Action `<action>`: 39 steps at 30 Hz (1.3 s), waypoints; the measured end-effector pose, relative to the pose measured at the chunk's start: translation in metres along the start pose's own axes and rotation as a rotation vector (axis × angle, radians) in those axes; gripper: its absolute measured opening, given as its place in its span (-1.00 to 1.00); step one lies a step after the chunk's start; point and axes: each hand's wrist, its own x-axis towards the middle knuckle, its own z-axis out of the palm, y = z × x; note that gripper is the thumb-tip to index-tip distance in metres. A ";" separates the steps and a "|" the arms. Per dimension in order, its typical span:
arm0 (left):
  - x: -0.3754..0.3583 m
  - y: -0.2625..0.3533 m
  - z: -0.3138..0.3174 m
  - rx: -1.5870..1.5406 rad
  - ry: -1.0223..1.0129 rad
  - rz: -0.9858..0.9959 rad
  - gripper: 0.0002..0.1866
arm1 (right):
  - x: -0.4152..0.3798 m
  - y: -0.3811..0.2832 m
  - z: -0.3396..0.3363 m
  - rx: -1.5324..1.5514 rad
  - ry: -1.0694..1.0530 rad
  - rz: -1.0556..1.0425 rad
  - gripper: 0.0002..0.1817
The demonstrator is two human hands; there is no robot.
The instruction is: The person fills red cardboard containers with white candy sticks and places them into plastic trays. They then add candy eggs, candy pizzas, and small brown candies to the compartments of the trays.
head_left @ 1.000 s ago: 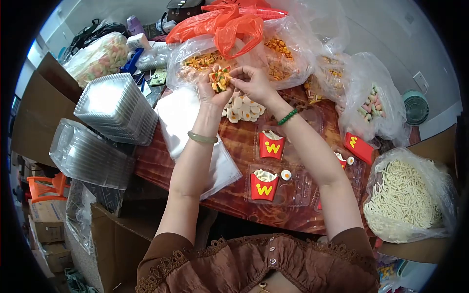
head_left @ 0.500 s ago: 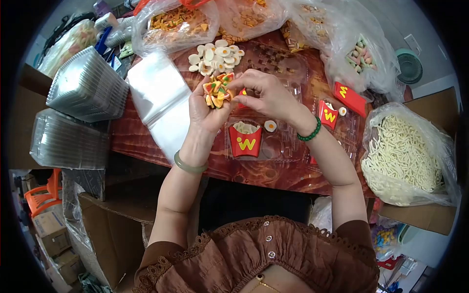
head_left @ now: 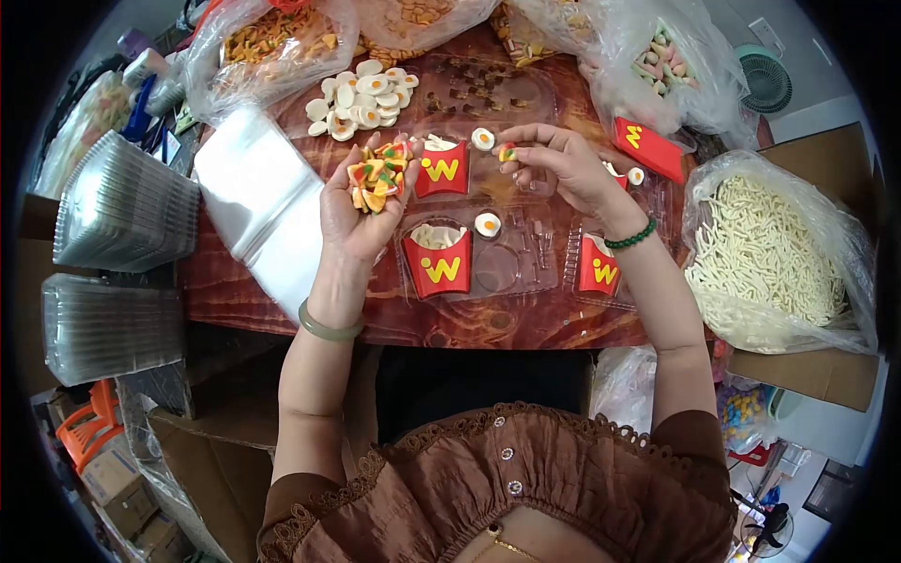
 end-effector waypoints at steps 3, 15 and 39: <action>0.006 0.003 -0.006 0.005 0.010 0.023 -0.73 | 0.008 0.011 0.000 -0.015 0.082 0.027 -0.75; 0.013 0.004 -0.019 0.069 0.084 0.083 -0.73 | 0.015 0.032 0.014 -0.891 0.332 -0.285 -0.83; 0.015 -0.030 0.008 0.245 0.068 -0.179 -0.69 | 0.009 0.007 0.047 -0.581 0.143 -0.466 -0.86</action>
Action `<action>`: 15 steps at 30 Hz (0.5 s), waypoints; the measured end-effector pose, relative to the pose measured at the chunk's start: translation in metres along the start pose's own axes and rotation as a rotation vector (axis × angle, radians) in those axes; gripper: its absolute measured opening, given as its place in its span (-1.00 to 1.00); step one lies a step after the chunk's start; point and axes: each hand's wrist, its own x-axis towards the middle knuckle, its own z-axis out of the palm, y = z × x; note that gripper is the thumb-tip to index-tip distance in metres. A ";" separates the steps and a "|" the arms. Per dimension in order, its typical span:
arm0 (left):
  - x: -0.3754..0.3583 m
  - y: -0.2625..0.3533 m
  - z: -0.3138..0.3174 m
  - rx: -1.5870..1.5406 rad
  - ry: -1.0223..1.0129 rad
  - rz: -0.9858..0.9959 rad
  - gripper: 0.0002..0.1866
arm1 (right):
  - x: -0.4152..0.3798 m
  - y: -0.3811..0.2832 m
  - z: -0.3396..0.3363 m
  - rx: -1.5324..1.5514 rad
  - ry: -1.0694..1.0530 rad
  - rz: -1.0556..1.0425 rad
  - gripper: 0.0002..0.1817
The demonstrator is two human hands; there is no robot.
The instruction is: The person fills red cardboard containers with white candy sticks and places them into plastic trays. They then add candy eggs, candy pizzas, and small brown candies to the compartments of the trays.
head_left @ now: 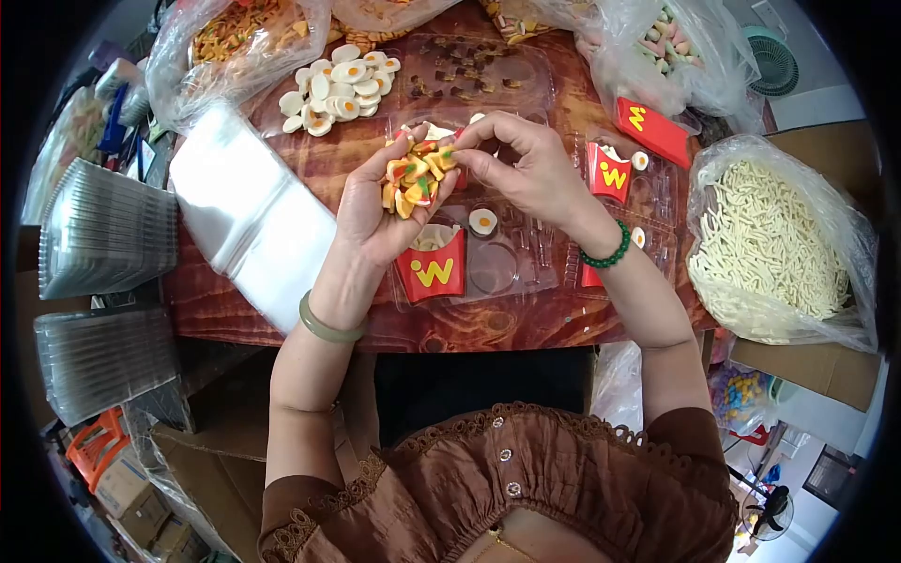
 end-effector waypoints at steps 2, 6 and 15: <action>0.000 0.000 0.002 0.004 0.005 -0.008 -0.70 | -0.003 0.002 -0.005 0.124 0.022 0.057 -0.85; 0.003 -0.002 0.006 0.062 0.033 -0.081 -0.71 | 0.003 0.002 -0.019 0.193 -0.059 -0.010 -0.87; 0.004 -0.003 0.005 0.161 -0.011 -0.188 -0.66 | 0.004 -0.012 -0.024 -0.038 -0.055 -0.216 -0.82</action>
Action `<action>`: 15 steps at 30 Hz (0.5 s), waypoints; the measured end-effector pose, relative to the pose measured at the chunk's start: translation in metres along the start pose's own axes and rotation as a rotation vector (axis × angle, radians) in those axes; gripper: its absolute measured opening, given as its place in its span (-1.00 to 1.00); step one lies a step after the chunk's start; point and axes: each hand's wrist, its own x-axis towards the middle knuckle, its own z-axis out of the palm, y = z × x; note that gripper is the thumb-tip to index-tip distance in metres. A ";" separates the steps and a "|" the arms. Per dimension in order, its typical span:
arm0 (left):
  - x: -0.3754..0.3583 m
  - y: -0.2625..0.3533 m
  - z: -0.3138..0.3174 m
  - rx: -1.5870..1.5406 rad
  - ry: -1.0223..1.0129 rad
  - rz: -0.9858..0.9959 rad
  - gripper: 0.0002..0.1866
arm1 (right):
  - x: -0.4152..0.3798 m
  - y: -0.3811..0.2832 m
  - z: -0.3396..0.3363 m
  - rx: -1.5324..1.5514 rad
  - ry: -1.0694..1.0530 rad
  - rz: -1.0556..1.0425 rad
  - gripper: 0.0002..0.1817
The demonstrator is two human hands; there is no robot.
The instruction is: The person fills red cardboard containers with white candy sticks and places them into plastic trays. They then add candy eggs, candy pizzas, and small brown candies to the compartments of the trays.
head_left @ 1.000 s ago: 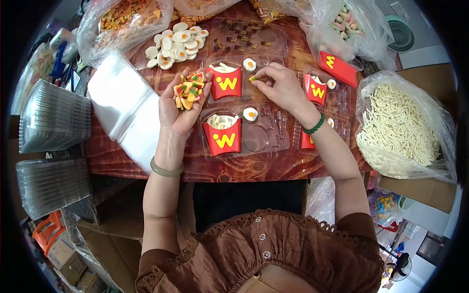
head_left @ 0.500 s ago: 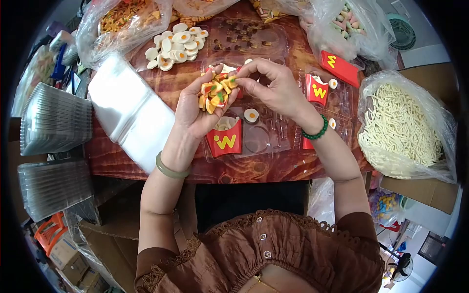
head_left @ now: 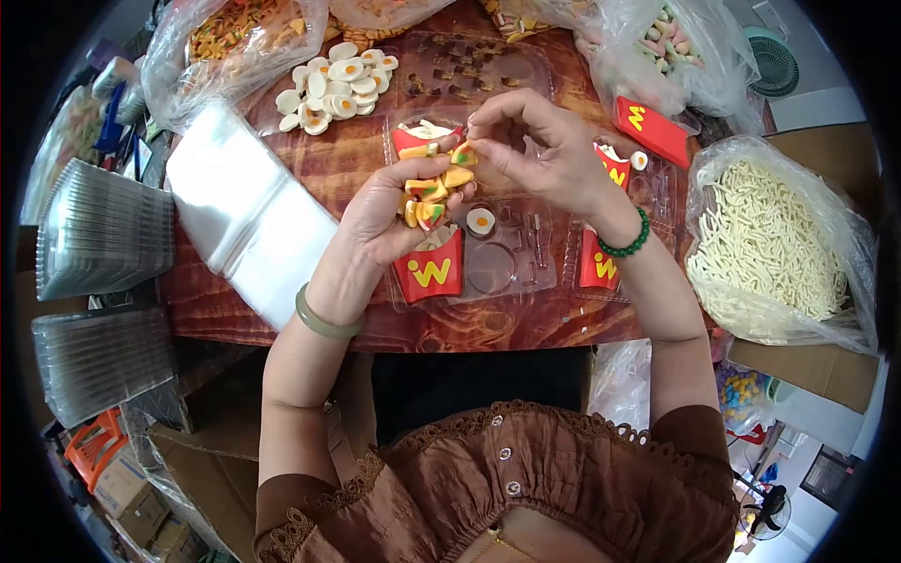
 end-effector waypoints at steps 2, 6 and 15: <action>-0.001 0.002 -0.001 0.004 0.028 -0.009 -0.65 | 0.001 0.008 -0.008 0.131 -0.034 0.065 -0.80; -0.003 0.005 -0.008 -0.017 0.065 -0.025 -0.64 | 0.002 0.007 -0.015 0.065 -0.136 0.130 -0.78; -0.017 0.021 -0.015 0.015 0.198 0.138 -0.65 | -0.014 0.037 -0.001 -0.304 -0.230 0.018 -0.76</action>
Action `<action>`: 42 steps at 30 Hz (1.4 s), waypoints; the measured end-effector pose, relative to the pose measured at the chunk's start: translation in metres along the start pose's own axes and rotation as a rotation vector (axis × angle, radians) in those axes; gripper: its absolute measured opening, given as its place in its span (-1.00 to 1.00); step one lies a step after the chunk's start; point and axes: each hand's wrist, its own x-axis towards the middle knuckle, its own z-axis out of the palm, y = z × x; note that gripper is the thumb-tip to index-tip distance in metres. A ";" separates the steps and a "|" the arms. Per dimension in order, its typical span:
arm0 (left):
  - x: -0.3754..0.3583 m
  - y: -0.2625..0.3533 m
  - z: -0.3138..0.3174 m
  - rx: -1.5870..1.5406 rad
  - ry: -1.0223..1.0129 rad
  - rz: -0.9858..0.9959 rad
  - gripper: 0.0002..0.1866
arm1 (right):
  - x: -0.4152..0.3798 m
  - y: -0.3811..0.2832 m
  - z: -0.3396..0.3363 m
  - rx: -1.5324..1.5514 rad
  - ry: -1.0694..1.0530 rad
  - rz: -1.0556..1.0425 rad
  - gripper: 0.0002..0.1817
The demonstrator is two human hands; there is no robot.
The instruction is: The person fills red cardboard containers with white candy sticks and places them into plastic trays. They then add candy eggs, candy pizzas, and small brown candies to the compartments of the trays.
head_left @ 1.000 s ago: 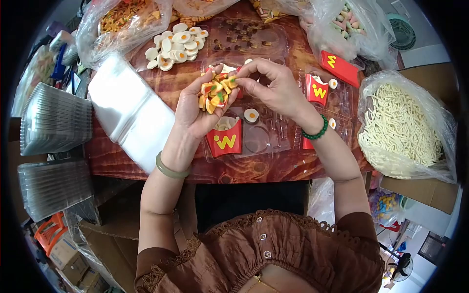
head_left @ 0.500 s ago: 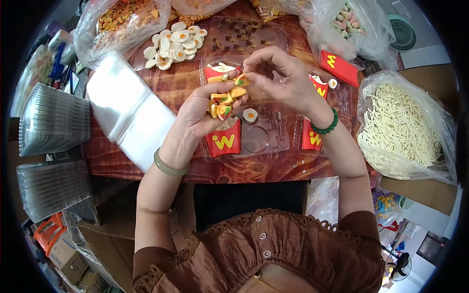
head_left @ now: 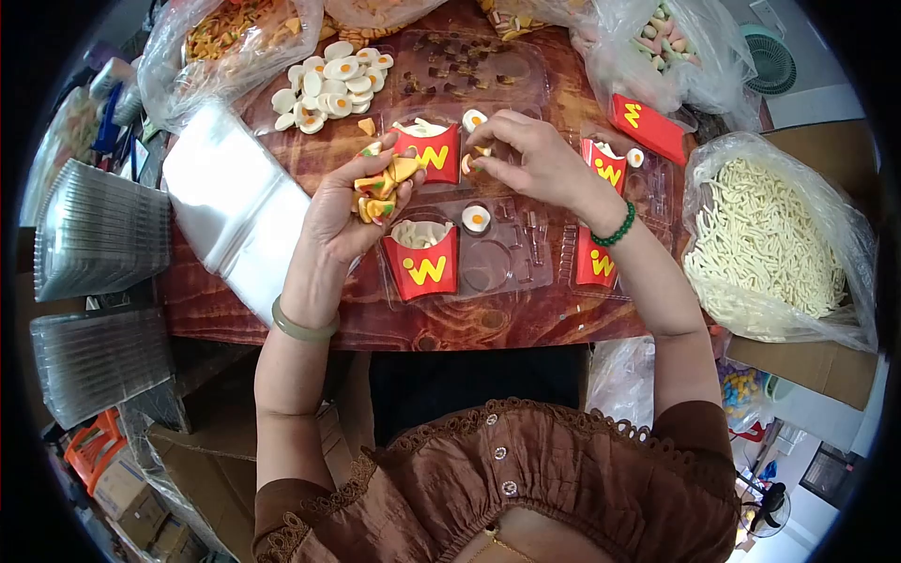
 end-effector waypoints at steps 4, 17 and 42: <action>0.004 0.005 -0.010 -0.022 0.023 0.044 -0.68 | -0.008 0.006 0.019 -0.032 0.124 0.018 -0.85; 0.005 0.008 -0.019 -0.118 -0.012 0.017 -0.68 | -0.004 -0.005 0.020 -0.061 0.210 0.214 -0.85; 0.003 0.020 -0.017 -0.176 -0.096 0.106 -0.58 | 0.012 -0.013 0.000 0.442 0.108 0.513 -0.81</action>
